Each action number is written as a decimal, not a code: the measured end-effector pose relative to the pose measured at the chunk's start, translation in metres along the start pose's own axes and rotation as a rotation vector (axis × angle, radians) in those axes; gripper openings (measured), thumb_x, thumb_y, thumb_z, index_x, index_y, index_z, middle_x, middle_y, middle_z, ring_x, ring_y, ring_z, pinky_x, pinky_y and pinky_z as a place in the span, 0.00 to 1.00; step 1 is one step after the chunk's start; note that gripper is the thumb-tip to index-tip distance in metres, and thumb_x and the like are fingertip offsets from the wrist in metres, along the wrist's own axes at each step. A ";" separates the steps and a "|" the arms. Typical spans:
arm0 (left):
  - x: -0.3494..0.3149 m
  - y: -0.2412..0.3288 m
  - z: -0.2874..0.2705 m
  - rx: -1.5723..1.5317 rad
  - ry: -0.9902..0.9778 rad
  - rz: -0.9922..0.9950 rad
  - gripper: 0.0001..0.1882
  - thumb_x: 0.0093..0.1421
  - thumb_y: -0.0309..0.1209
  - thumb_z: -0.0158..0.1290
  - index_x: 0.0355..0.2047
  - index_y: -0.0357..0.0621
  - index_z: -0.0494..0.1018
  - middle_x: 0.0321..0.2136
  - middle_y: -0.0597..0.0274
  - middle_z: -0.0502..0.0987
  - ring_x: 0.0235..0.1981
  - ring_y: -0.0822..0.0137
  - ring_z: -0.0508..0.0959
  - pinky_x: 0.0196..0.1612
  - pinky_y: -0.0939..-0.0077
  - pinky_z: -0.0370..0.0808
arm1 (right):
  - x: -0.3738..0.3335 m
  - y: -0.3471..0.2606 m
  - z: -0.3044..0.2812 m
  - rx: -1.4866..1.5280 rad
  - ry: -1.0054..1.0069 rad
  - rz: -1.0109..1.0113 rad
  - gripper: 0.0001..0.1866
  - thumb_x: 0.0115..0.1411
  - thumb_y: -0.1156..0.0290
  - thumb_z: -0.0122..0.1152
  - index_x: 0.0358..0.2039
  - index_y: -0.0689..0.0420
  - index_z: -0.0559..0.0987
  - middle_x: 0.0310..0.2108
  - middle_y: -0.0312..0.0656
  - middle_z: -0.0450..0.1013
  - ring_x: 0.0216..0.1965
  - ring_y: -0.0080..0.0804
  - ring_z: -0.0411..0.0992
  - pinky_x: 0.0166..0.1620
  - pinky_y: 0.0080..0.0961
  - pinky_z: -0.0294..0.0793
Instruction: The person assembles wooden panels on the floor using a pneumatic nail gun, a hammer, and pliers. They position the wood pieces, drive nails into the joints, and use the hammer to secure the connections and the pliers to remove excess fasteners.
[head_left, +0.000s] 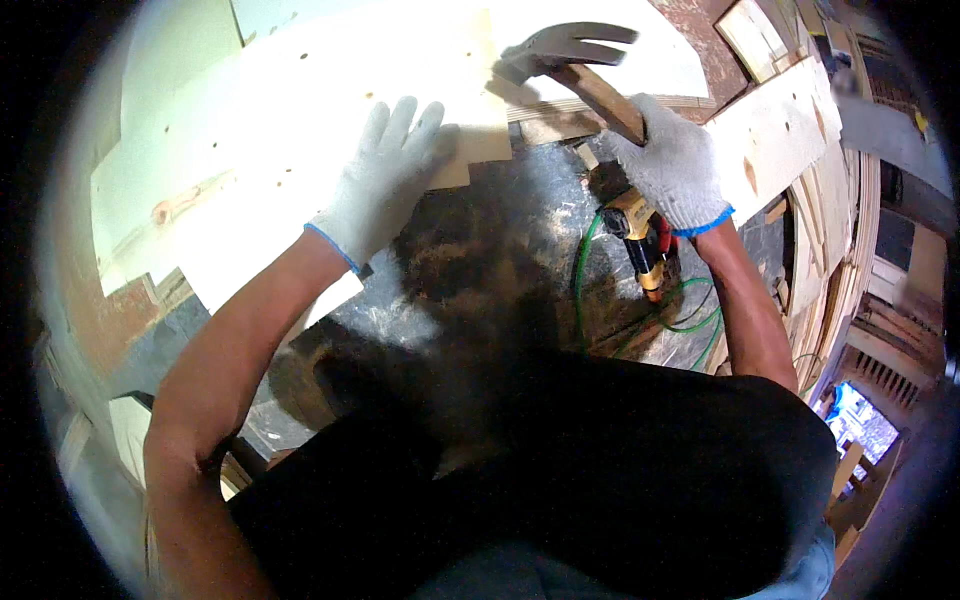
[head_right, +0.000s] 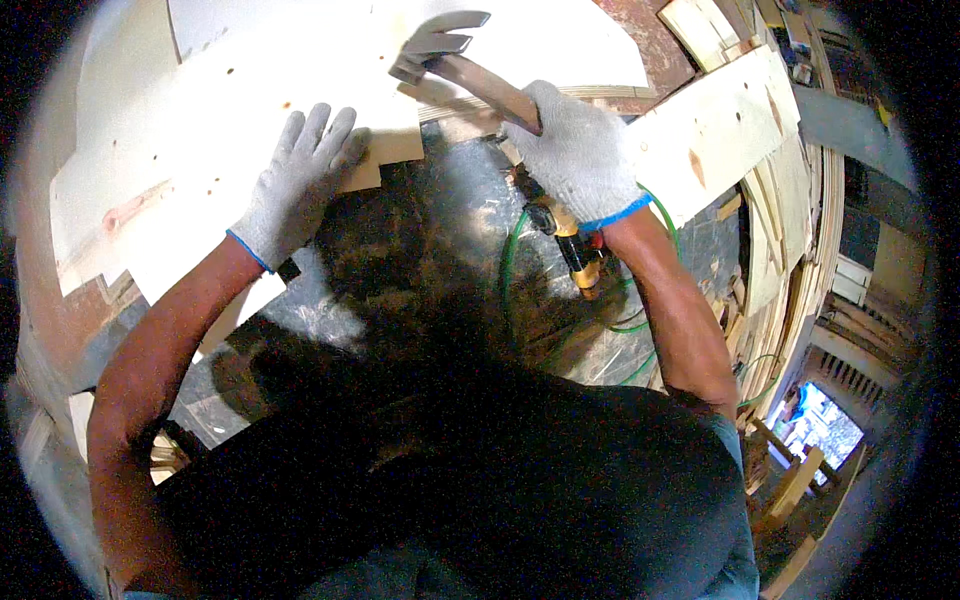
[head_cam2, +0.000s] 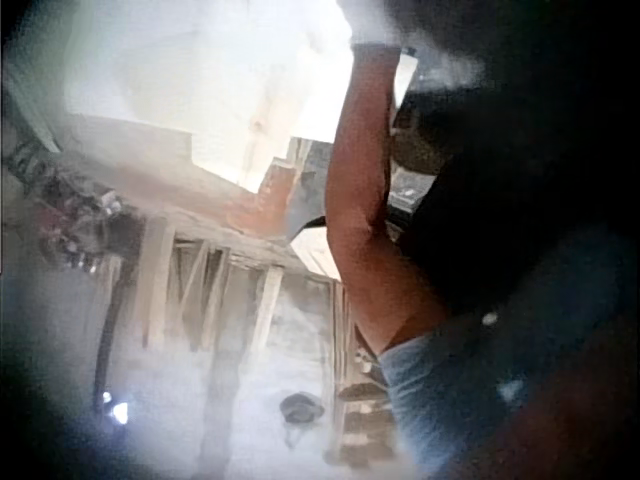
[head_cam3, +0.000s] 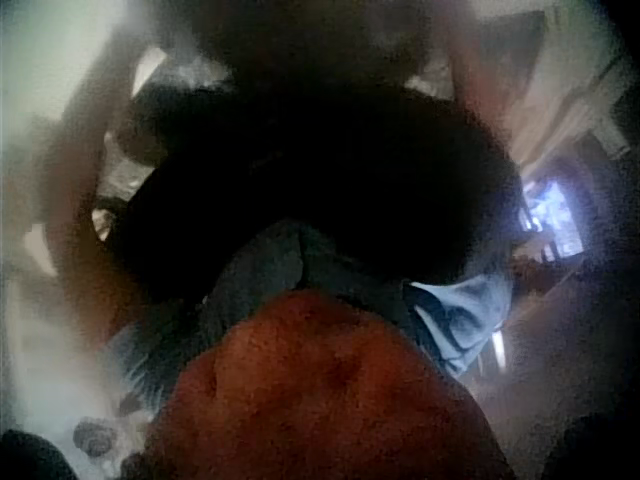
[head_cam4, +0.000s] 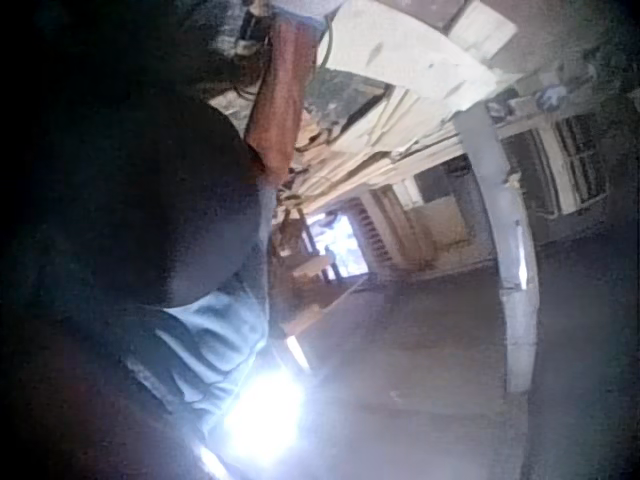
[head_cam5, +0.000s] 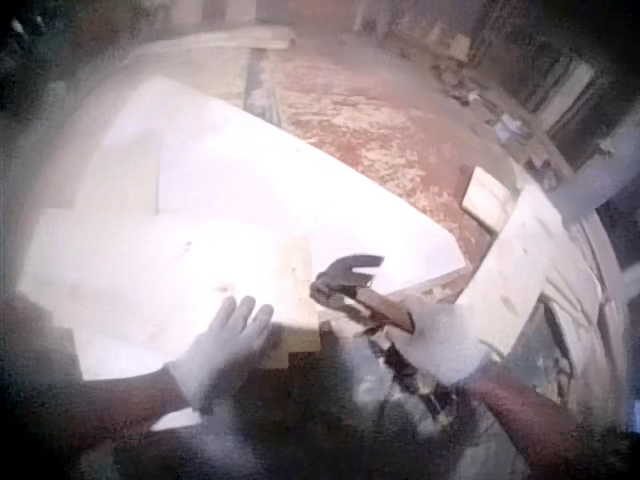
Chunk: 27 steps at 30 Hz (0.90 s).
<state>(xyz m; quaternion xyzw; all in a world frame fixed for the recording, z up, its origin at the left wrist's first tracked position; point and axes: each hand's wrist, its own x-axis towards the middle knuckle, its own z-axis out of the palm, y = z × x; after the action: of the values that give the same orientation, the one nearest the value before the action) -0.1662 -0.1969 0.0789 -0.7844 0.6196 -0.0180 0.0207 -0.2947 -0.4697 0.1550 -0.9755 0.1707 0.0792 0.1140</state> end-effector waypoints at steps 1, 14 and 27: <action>-0.001 0.003 -0.004 0.058 -0.010 0.000 0.32 0.55 0.25 0.52 0.62 0.36 0.64 0.57 0.45 0.64 0.59 0.45 0.65 0.63 0.53 0.64 | -0.001 -0.005 -0.001 0.011 0.024 -0.053 0.17 0.62 0.53 0.61 0.44 0.51 0.78 0.32 0.51 0.79 0.35 0.55 0.79 0.38 0.48 0.77; -0.001 -0.002 0.010 -0.076 0.019 -0.016 0.31 0.54 0.24 0.52 0.61 0.36 0.66 0.58 0.46 0.64 0.59 0.45 0.65 0.64 0.55 0.64 | 0.025 -0.003 0.015 -0.235 -0.058 -0.141 0.16 0.61 0.56 0.61 0.42 0.53 0.76 0.31 0.51 0.77 0.35 0.54 0.78 0.37 0.45 0.76; -0.001 -0.001 0.006 -0.016 0.024 0.000 0.29 0.55 0.27 0.52 0.59 0.35 0.67 0.58 0.45 0.64 0.60 0.46 0.64 0.62 0.57 0.65 | 0.022 -0.010 0.014 -0.120 0.056 -0.144 0.17 0.62 0.54 0.59 0.42 0.54 0.76 0.30 0.52 0.77 0.35 0.56 0.78 0.37 0.49 0.76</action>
<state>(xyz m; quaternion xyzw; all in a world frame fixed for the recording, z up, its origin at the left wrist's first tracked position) -0.1654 -0.1955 0.0731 -0.7844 0.6199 -0.0224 0.0070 -0.2722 -0.4637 0.1397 -0.9921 0.0982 0.0536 0.0559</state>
